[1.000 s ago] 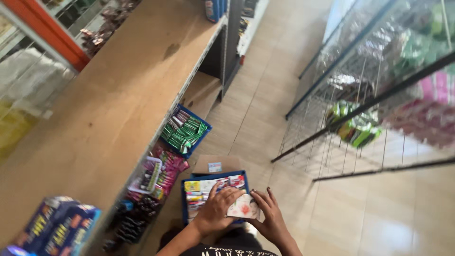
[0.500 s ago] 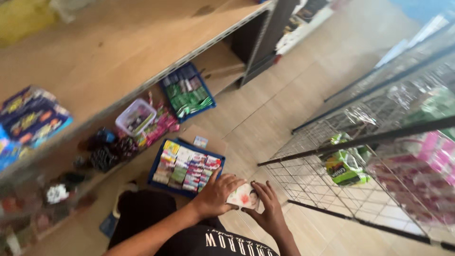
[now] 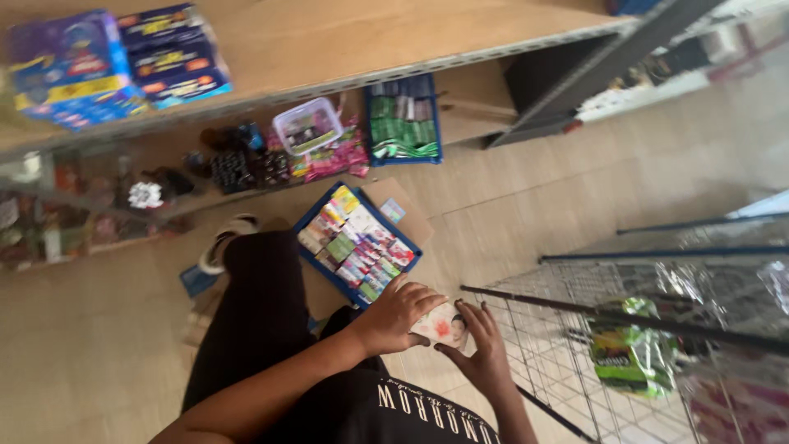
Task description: The person sits on the floor and organizes small packaged items, including toothpaste and candy, into a blue tray. They pick up items from a cardboard box and arrange them neatly in the tray.
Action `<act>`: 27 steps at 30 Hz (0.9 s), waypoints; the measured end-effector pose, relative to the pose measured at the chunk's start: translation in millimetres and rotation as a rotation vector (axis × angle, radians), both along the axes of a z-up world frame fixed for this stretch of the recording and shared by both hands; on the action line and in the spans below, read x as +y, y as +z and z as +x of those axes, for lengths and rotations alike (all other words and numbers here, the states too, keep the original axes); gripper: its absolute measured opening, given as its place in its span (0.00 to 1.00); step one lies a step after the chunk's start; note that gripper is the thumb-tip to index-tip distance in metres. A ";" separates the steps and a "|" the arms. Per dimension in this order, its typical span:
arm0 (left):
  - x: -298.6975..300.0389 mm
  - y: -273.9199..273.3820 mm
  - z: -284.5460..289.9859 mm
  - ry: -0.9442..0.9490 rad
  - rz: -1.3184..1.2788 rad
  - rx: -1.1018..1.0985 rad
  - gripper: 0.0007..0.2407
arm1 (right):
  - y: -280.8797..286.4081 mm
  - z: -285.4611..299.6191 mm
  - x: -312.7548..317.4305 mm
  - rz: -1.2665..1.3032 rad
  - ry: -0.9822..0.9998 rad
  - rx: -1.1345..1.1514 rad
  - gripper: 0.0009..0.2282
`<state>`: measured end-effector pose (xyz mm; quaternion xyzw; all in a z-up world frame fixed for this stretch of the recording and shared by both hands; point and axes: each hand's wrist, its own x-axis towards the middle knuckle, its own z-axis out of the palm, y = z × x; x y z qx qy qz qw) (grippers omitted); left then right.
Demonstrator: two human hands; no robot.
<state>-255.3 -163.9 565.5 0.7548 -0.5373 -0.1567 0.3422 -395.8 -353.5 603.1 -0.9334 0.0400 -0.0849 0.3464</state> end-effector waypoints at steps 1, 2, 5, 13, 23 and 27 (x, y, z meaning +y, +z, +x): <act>2.3 -0.7 1.5 0.022 -0.014 -0.018 0.39 | 1.5 6.7 -0.5 -0.002 0.041 -0.004 0.37; 5.1 -2.1 1.0 0.033 -0.029 -0.030 0.39 | 2.7 9.8 0.8 -0.022 0.052 -0.010 0.37; 7.9 -4.6 15.2 0.033 0.041 0.003 0.38 | 6.1 24.3 2.7 -0.071 0.062 -0.042 0.37; 9.3 1.4 55.3 -0.066 -0.018 -0.063 0.38 | 12.7 44.1 26.3 -0.111 -0.081 -0.051 0.36; 49.1 10.6 168.1 -0.270 -0.069 -0.130 0.38 | 0.9 121.2 88.8 -0.081 -0.276 -0.134 0.36; 70.6 14.8 226.0 -0.399 -0.074 -0.134 0.39 | -12.8 162.2 134.0 -0.028 -0.475 -0.226 0.36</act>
